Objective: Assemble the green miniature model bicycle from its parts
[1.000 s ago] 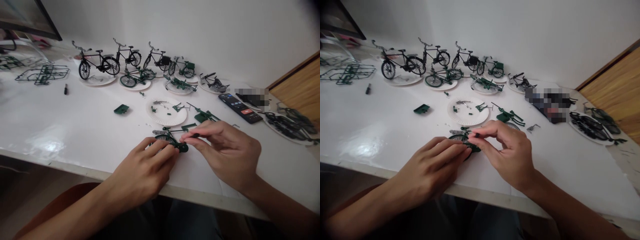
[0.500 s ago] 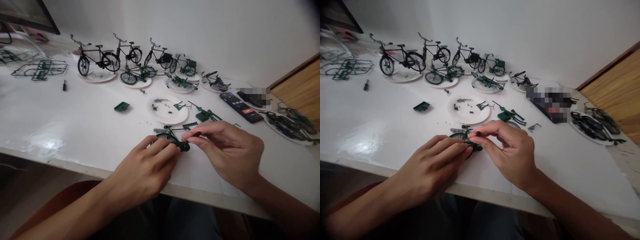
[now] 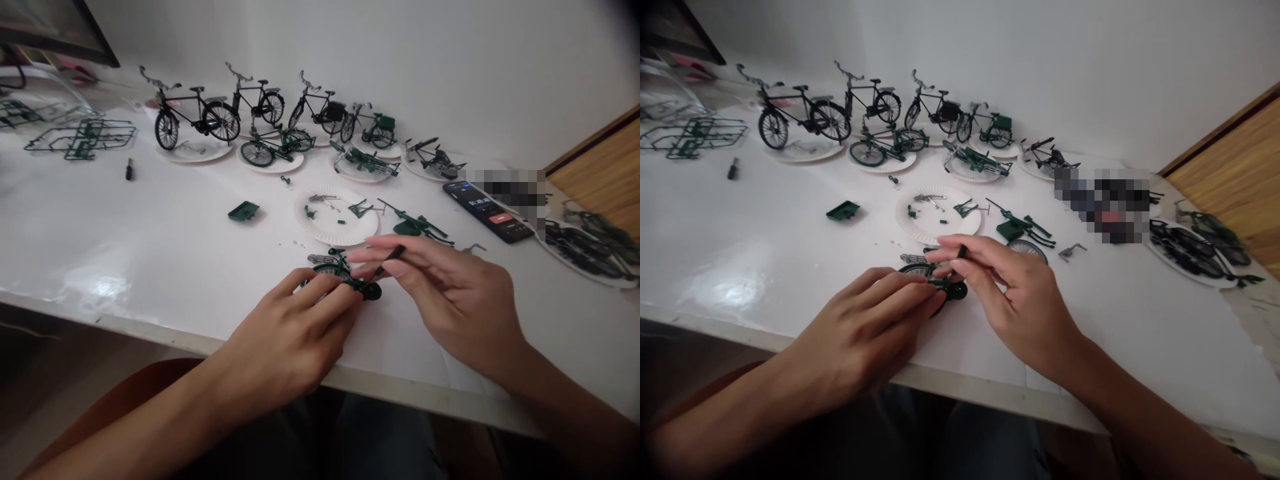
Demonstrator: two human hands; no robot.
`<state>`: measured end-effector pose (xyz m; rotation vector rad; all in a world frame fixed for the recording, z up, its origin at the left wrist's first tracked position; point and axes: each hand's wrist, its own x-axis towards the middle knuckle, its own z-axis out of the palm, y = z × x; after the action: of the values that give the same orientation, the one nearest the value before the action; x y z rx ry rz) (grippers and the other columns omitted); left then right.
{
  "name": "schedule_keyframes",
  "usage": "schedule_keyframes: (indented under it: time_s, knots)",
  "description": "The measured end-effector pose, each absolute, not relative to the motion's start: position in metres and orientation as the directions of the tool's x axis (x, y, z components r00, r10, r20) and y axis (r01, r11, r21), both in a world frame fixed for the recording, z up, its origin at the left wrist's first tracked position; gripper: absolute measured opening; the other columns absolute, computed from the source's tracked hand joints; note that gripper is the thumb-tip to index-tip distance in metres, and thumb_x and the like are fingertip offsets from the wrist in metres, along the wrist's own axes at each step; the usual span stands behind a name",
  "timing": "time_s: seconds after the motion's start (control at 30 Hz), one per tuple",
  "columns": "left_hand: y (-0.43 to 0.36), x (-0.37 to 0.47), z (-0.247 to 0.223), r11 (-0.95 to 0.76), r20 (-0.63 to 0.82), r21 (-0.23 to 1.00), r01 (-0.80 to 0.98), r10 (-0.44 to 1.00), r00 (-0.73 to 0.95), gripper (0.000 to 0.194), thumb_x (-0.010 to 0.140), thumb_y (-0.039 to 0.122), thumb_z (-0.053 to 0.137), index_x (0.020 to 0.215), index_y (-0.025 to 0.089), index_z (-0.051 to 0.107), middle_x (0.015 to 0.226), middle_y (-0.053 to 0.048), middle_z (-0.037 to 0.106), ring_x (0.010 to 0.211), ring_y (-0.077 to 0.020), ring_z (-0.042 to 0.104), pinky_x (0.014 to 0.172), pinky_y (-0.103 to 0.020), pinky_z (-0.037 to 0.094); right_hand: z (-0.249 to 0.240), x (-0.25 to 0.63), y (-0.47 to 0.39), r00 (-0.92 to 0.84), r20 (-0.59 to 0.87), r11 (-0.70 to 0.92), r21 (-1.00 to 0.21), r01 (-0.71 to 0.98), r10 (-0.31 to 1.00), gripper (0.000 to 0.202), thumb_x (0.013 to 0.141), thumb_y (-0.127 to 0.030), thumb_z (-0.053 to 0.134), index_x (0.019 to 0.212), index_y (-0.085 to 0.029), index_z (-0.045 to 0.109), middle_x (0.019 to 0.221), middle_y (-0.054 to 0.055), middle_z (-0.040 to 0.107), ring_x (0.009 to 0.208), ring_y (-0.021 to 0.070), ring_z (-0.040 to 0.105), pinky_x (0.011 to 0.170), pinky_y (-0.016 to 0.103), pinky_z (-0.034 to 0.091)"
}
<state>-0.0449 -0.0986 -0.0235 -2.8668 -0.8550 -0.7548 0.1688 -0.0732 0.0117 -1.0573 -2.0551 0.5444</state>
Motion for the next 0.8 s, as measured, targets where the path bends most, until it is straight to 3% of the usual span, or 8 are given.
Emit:
schedule_keyframes:
  time_s: [0.37, 0.63, 0.7, 0.8]
  knots:
    - [-0.100, -0.046, -0.024, -0.849, 0.484, 0.112, 0.517, 0.501, 0.718, 0.022, 0.099, 0.013, 0.054, 0.114, 0.003, 0.065, 0.120, -0.014, 0.065, 0.111, -0.0285, 0.058, 0.092, -0.044, 0.049, 0.016, 0.171, -0.072, -0.445, 0.474, 0.648, -0.500, 0.574, 0.760, 0.020, 0.098, -0.016, 0.056, 0.099, -0.028, 0.072, 0.090, -0.005, 0.078, 0.073, 0.0140, 0.074, 0.067, 0.024, 0.059]
    - [-0.099, -0.045, -0.023, -0.852, 0.489, 0.092, 0.515, 0.489, 0.722, 0.023, 0.099, 0.012, 0.052, 0.116, 0.003, 0.064, 0.116, -0.013, 0.065, 0.107, -0.0267, 0.058, 0.091, -0.043, 0.048, 0.006, 0.171, -0.072, -0.317, 0.604, 0.642, -0.452, 0.619, 0.731, 0.005, 0.089, -0.025, 0.074, 0.088, -0.028, 0.070, 0.080, -0.003, 0.076, 0.066, 0.0177, 0.073, 0.057, 0.029, 0.057]
    - [-0.099, -0.045, -0.023, -0.851, 0.485, 0.088, 0.517, 0.490, 0.724, 0.024, 0.099, 0.012, 0.052, 0.118, 0.003, 0.063, 0.116, -0.013, 0.065, 0.107, -0.0269, 0.057, 0.091, -0.043, 0.048, 0.002, 0.171, -0.070, -0.307, 0.618, 0.650, -0.462, 0.603, 0.724, 0.007, 0.087, -0.024, 0.075, 0.091, -0.028, 0.071, 0.081, -0.004, 0.077, 0.068, 0.0183, 0.074, 0.059, 0.029, 0.059]
    - [-0.100, -0.045, -0.023, -0.848, 0.475, 0.078, 0.525, 0.494, 0.728, 0.026, 0.099, 0.013, 0.052, 0.121, 0.002, 0.062, 0.116, -0.013, 0.065, 0.106, -0.0267, 0.057, 0.090, -0.042, 0.049, -0.002, 0.170, -0.068, -0.301, 0.622, 0.664, -0.502, 0.554, 0.723, 0.027, 0.086, -0.020, 0.075, 0.111, -0.029, 0.071, 0.095, -0.003, 0.079, 0.076, 0.0175, 0.076, 0.067, 0.028, 0.063]
